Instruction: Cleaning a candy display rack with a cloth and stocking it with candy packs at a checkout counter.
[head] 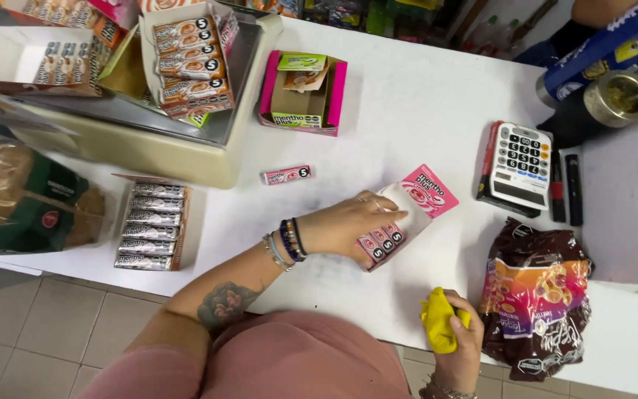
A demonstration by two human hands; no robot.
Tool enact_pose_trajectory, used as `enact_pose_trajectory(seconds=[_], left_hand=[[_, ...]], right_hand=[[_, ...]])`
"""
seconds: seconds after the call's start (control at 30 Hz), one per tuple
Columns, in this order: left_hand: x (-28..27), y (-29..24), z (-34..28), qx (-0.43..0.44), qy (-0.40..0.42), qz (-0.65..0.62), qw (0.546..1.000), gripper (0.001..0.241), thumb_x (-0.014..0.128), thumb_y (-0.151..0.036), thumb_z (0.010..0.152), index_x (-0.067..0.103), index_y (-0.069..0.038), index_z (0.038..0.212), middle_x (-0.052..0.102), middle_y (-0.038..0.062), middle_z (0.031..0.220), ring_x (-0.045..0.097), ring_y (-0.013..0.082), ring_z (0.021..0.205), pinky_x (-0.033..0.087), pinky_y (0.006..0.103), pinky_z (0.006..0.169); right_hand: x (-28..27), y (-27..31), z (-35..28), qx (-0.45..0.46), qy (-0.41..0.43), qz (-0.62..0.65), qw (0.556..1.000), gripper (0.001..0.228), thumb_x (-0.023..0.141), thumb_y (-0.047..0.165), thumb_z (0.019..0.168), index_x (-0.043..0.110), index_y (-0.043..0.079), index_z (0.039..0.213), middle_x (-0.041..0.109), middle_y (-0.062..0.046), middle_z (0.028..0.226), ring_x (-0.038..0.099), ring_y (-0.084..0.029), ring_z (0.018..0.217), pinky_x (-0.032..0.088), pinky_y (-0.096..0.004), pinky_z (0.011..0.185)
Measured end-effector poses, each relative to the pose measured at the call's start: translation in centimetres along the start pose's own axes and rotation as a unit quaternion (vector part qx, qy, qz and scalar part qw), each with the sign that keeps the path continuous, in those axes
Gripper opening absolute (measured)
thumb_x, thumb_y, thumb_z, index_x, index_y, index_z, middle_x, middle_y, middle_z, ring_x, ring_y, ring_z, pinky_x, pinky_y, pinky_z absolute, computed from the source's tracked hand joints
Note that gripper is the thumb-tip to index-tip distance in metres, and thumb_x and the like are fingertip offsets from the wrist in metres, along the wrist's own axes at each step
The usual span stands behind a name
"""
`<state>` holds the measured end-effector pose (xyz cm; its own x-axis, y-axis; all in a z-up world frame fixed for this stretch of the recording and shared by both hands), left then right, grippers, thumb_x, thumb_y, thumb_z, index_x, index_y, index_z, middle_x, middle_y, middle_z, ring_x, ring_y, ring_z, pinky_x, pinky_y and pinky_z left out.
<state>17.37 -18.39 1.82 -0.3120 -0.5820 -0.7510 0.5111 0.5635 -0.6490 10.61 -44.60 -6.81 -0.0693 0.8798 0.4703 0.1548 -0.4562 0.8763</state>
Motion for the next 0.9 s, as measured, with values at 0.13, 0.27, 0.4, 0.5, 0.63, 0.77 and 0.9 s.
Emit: enact_pose_trajectory(seconds=[0.13,0.27,0.4,0.5,0.63,0.77,0.9], left_hand=[[-7.3,5.5,-5.5,-0.115,-0.217,-0.001,0.969,0.047,0.074,-0.019,0.090,0.058,-0.016,0.134,0.066,0.006,0.110,0.060,0.0294,0.100,0.045,0.0422,0.092],[-8.7,10.8,-11.7,-0.298,-0.227,0.243,0.895,0.035,0.069,-0.006,0.082,0.062,-0.006,0.117,0.061,0.016,0.109,0.059,0.0388,0.093,0.049,0.0489,0.083],[-8.6,11.2,-13.5,-0.318,-0.217,0.344,0.857,0.018,0.065,-0.010,0.091,0.063,-0.005,0.109,0.062,0.013,0.104,0.059,0.0356,0.089,0.050,0.0476,0.076],[-9.3,10.5,-14.0,-0.310,-0.247,0.284,0.873,0.017,0.069,-0.017,0.093,0.067,-0.007,0.107,0.062,0.012,0.101,0.060,0.0368,0.086,0.050,0.0490,0.077],[-12.1,1.4,-12.1,-0.178,-0.352,0.185,0.900,0.020,0.072,-0.014,0.089,0.071,-0.009,0.108,0.065,0.008,0.098,0.062,0.0296,0.087,0.051,0.0413,0.077],[-12.2,-5.3,-10.3,-0.059,-0.394,0.026,0.917,0.026,0.078,-0.003,0.089,0.072,-0.007,0.114,0.061,0.007,0.106,0.065,0.0187,0.088,0.054,0.0312,0.086],[-11.2,-8.9,-8.5,-0.024,-0.373,-0.088,0.923,0.025,0.081,-0.009,0.090,0.072,-0.008,0.113,0.065,0.005,0.111,0.068,0.0158,0.097,0.060,0.0272,0.090]], right_hand=[[-0.7,-0.5,0.3,-0.009,0.028,0.013,0.999,0.039,0.074,0.021,0.087,0.068,-0.005,0.116,0.064,-0.025,0.123,0.068,-0.038,0.104,0.062,-0.049,0.084],[-1.2,-0.9,0.2,0.012,0.003,0.025,1.000,0.041,0.075,0.021,0.085,0.067,-0.004,0.117,0.062,-0.024,0.125,0.068,-0.039,0.104,0.061,-0.046,0.080],[-1.4,-1.1,0.2,0.021,-0.017,0.019,0.999,0.038,0.072,0.019,0.085,0.066,-0.001,0.117,0.063,-0.023,0.126,0.067,-0.040,0.107,0.060,-0.046,0.079],[-1.1,-1.2,0.0,0.056,-0.080,-0.013,0.995,0.045,0.072,0.023,0.082,0.065,0.001,0.121,0.068,-0.031,0.115,0.068,-0.042,0.098,0.058,-0.040,0.071],[2.4,0.4,-0.2,0.037,-0.115,-0.007,0.993,0.049,0.073,0.026,0.079,0.063,0.003,0.121,0.068,-0.027,0.113,0.067,-0.038,0.085,0.054,-0.033,0.060],[11.7,8.7,-0.9,-0.211,-0.052,-0.369,0.904,0.035,0.068,0.019,0.089,0.067,0.002,0.119,0.063,-0.020,0.126,0.063,-0.029,0.119,0.053,-0.040,0.101],[20.2,11.9,-1.7,-0.404,-0.009,-0.528,0.747,0.030,0.069,0.004,0.095,0.067,0.002,0.125,0.062,-0.018,0.125,0.067,-0.030,0.109,0.057,-0.038,0.099]])
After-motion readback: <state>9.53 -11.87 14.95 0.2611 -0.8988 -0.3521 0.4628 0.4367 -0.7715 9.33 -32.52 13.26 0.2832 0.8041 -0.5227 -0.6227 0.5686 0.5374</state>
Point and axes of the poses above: each hand's wrist, its own z-axis towards the middle knuckle, its own x-axis out of the palm, y = z × x, the point moved 10 cm from there along z, towards the middle knuckle
